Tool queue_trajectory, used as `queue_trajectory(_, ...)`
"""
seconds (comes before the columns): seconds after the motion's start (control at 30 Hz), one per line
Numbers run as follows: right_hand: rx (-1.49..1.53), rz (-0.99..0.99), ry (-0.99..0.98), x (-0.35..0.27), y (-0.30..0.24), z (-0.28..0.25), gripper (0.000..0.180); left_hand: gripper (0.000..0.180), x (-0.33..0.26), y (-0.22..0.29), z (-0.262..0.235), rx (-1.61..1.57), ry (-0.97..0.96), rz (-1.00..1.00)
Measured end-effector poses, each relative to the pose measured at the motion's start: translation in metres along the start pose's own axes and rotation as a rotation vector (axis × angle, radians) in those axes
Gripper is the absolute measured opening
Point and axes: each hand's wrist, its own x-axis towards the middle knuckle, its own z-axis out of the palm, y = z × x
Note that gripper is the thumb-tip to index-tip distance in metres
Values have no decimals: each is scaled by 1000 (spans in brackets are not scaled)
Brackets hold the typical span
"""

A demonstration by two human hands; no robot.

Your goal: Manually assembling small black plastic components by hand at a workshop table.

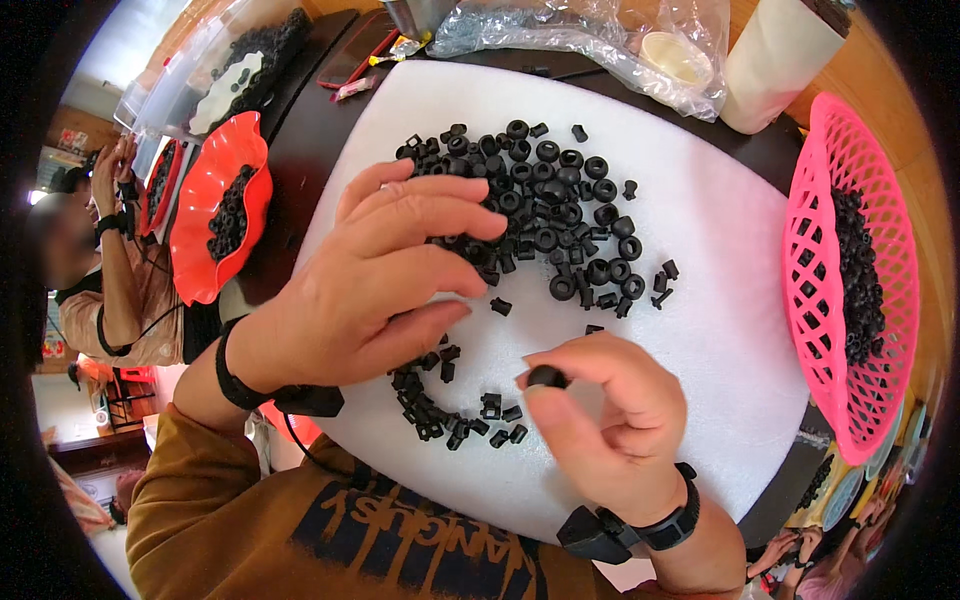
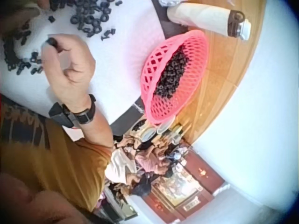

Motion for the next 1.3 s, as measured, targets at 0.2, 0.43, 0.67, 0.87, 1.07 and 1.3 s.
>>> queue_trajectory(0.2,164,-58,143,4,-2,-2,16,8,23,-5,21,138,-19,67)
queue_trajectory(0.43,85,-33,106,3,0,0,28,2,36,-10,40,238,-63,141)
queue_trajectory(0.67,18,-64,85,3,0,5,37,3,46,-10,43,280,-59,213)
queue_trajectory(0.87,-40,-112,44,4,4,4,37,11,37,-15,38,249,17,169)
queue_trajectory(1.07,-116,-96,29,7,2,4,32,12,19,-1,11,-173,-3,-35)
queue_trajectory(1.3,-204,-110,-115,10,-3,5,25,8,-1,16,10,-809,-85,-167)
